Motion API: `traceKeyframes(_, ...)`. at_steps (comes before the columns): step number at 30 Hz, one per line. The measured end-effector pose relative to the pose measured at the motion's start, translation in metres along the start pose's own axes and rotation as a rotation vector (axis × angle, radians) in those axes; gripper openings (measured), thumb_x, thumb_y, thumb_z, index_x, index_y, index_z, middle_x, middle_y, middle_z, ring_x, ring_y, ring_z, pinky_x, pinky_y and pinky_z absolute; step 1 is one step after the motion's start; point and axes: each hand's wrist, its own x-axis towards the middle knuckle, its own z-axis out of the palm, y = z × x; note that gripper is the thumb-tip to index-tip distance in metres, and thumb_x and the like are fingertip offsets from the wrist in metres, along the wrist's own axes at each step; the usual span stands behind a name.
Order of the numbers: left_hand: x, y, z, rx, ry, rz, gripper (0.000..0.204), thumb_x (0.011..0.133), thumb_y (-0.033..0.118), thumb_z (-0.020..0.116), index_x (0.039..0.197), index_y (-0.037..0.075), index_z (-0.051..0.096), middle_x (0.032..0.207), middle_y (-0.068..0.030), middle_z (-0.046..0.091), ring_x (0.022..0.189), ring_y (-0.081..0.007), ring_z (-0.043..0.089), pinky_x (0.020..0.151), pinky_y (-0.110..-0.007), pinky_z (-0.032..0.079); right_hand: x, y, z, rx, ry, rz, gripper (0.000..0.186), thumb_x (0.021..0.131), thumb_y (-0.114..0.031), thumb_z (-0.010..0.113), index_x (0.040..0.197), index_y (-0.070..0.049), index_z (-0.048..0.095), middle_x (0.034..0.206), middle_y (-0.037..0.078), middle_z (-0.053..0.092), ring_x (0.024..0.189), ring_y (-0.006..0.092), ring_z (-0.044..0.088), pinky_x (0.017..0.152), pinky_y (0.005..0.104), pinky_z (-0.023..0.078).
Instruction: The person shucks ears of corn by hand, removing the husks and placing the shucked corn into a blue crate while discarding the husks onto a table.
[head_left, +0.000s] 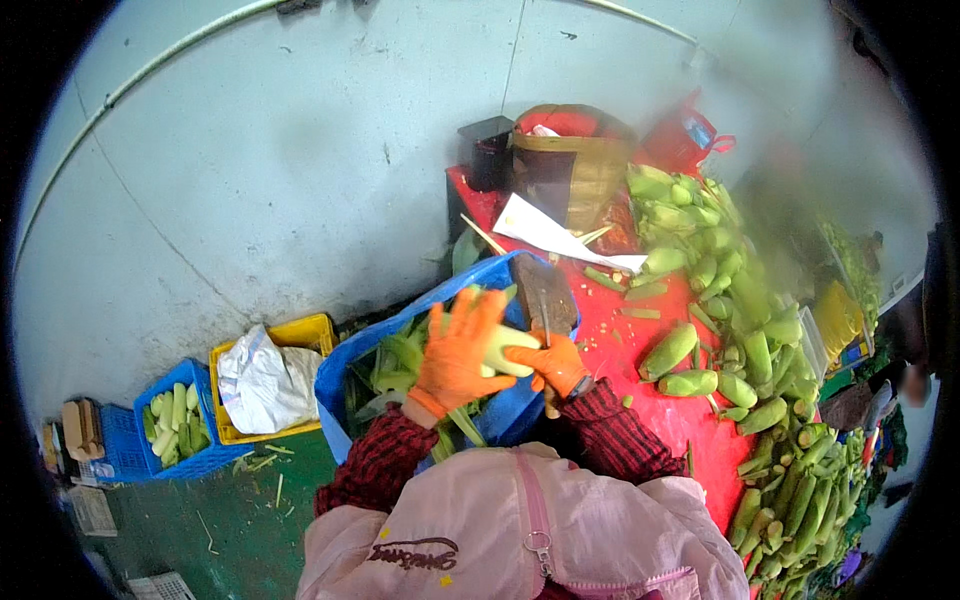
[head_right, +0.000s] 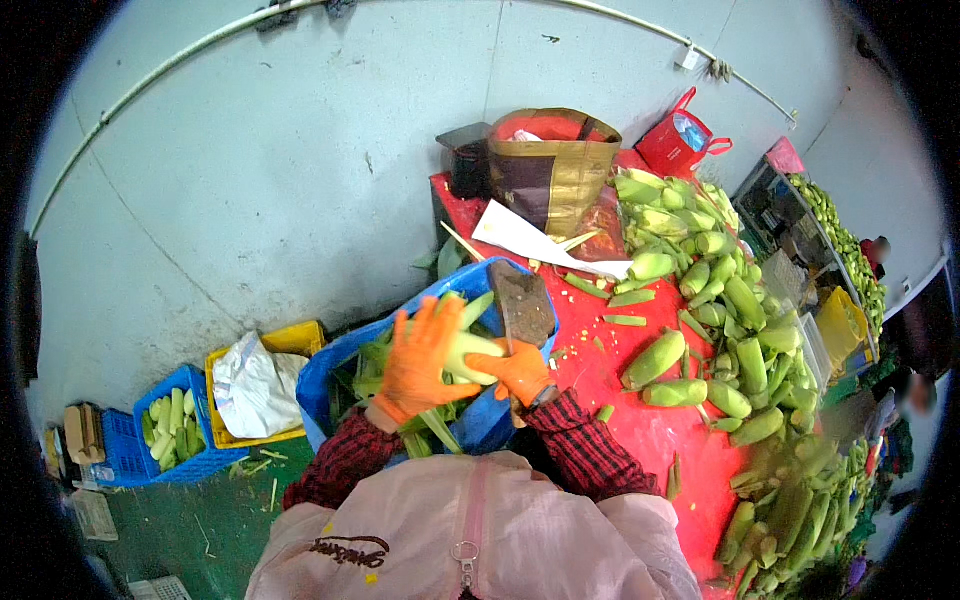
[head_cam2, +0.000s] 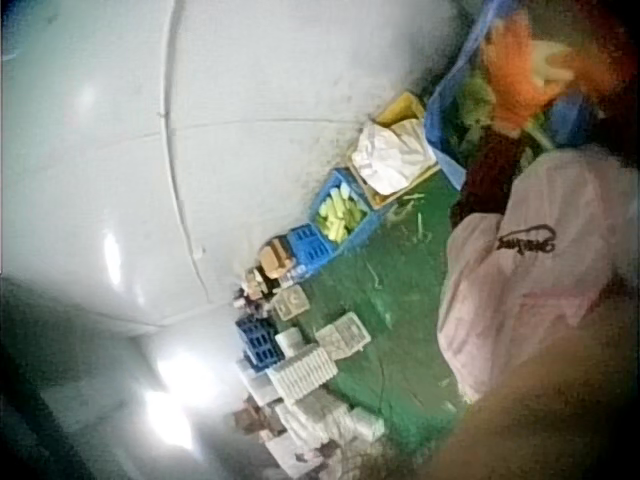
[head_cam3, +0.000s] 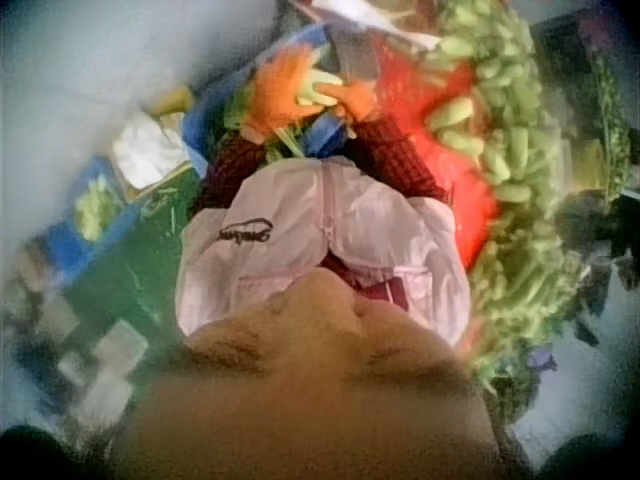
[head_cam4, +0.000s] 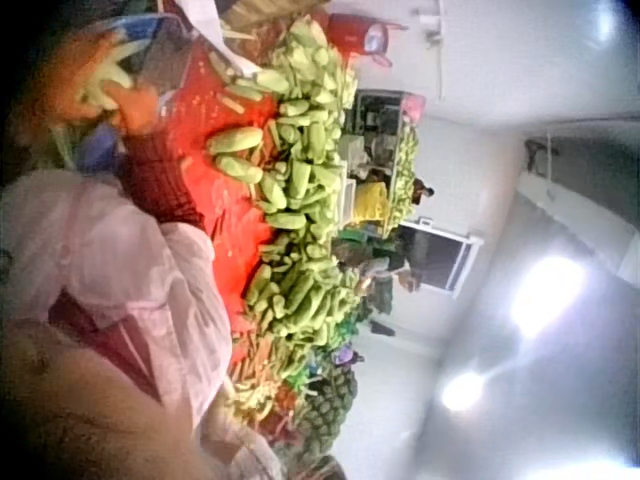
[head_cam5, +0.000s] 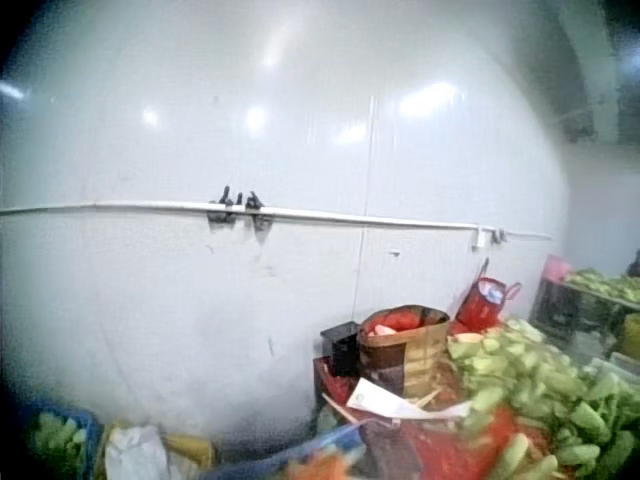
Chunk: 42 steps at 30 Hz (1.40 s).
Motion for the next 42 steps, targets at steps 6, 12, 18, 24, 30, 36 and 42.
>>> traceKeyframes(6, -0.008, -0.008, 0.026, -0.648, -0.174, -0.270, 0.106, 0.067, 0.041, 0.086, 0.151, 0.003, 0.034, 0.126, -0.0209, 0.061, 0.115, -0.0319, 0.062, 0.098, -0.041, 0.048, -0.009, 0.018, -0.004, 0.198, -0.152, 0.017, 0.038, 0.091, -0.038, 0.070, 0.105, -0.003, 0.072, 0.078, 0.008, 0.070, 0.049, 0.0112, 0.057, 0.044, 0.0247, 0.045)
traceKeyframes(12, -0.028, -0.012, 0.046, -0.877, -0.046, -0.448, 0.080, 0.067, 0.034, 0.088, 0.132, 0.000, 0.056, 0.116, -0.0190, 0.067, 0.104, -0.0298, 0.067, 0.091, -0.036, 0.052, -0.046, 0.063, 0.005, 0.203, -0.292, -0.026, 0.038, 0.103, -0.033, 0.052, 0.127, -0.006, 0.065, 0.076, 0.005, 0.068, 0.050, 0.0105, 0.055, 0.046, 0.0248, 0.045)
traceKeyframes(18, -0.018, -0.001, 0.019, -0.867, -0.215, -0.424, 0.070, 0.068, 0.030, 0.088, 0.126, 0.002, 0.060, 0.112, -0.0108, 0.071, 0.098, -0.0189, 0.068, 0.088, -0.032, 0.054, 0.005, 0.033, -0.010, -0.971, -0.026, -0.725, 0.044, 0.091, -0.025, 0.056, 0.132, -0.010, 0.060, 0.088, 0.014, 0.069, 0.073, 0.0327, 0.068, 0.063, 0.0442, 0.054)
traceKeyframes(24, -0.031, -0.009, 0.035, -1.066, -0.169, -0.395, 0.067, 0.067, 0.028, 0.090, 0.123, 0.003, 0.062, 0.107, -0.0072, 0.072, 0.096, -0.0161, 0.068, 0.085, -0.031, 0.054, 0.022, 0.030, -0.011, -1.024, -0.033, -0.731, 0.053, 0.083, -0.023, 0.062, 0.135, -0.011, 0.057, 0.092, 0.013, 0.070, 0.081, 0.0350, 0.068, 0.068, 0.0462, 0.054)
traceKeyframes(30, -0.041, -0.004, 0.048, -0.971, -0.141, -0.453, 0.065, 0.067, 0.028, 0.091, 0.120, 0.003, 0.063, 0.094, -0.0063, 0.074, 0.081, -0.0139, 0.070, 0.075, -0.030, 0.056, 0.047, 0.065, -0.017, -0.962, -0.022, -0.734, 0.059, 0.080, -0.017, 0.064, 0.138, -0.012, 0.056, 0.091, 0.011, 0.070, 0.080, 0.0341, 0.068, 0.067, 0.0447, 0.054)
traceKeyframes(36, -0.050, -0.002, 0.039, -1.016, -0.239, -0.289, 0.070, 0.067, 0.027, 0.091, 0.125, 0.001, 0.061, 0.105, -0.0082, 0.072, 0.094, -0.0160, 0.070, 0.084, -0.032, 0.055, 0.059, 0.120, -0.032, -1.095, 0.087, -0.443, 0.049, 0.090, -0.020, 0.055, 0.139, -0.017, 0.056, 0.098, 0.015, 0.071, 0.086, 0.0357, 0.068, 0.073, 0.0439, 0.055)
traceKeyframes(42, -0.017, -0.015, 0.011, -1.325, -0.279, -0.426, 0.063, 0.072, 0.015, 0.085, 0.128, 0.001, 0.060, 0.115, -0.0065, 0.068, 0.101, -0.0158, 0.066, 0.093, -0.031, 0.051, -0.012, 0.091, -0.059, -0.456, 0.204, -0.192, 0.044, 0.095, -0.035, 0.063, 0.136, -0.018, 0.061, 0.086, 0.016, 0.071, 0.065, 0.0203, 0.069, 0.061, 0.0354, 0.055)
